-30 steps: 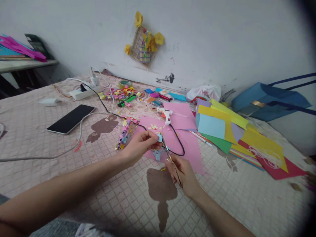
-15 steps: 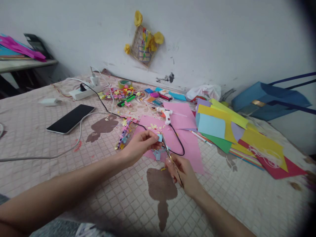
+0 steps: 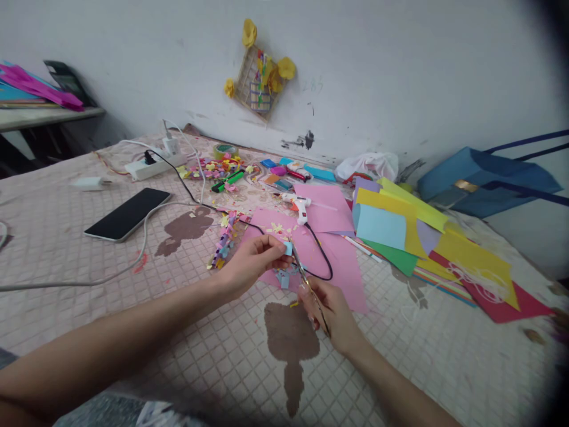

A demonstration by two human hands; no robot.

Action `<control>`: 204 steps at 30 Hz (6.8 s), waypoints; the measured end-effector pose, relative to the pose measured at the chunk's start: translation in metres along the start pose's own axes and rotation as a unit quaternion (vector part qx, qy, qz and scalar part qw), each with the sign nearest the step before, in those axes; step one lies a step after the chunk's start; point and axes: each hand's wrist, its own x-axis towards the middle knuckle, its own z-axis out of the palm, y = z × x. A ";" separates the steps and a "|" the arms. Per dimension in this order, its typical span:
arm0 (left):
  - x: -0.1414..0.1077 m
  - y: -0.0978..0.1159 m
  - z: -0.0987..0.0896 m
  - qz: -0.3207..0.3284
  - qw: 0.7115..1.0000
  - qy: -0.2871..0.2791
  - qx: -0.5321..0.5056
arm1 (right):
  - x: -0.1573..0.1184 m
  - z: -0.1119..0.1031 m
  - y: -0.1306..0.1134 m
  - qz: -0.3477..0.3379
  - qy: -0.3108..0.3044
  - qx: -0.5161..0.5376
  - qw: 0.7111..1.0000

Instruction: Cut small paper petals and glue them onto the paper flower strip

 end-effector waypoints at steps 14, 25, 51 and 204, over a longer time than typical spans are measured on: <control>0.002 0.001 -0.004 0.002 1.000 -0.013 0.018 | -0.001 -0.002 0.006 0.009 -0.003 -0.015 1.000; 0.007 0.010 -0.010 -0.001 0.996 -0.054 0.066 | -0.001 -0.005 0.004 0.000 -0.009 -0.021 1.000; 0.000 0.002 -0.002 -0.008 1.000 -0.009 -0.015 | -0.001 0.004 -0.005 0.025 -0.018 0.046 0.998; 0.002 0.003 -0.006 0.007 0.995 -0.010 0.103 | 0.000 -0.005 0.001 0.002 -0.015 0.014 1.000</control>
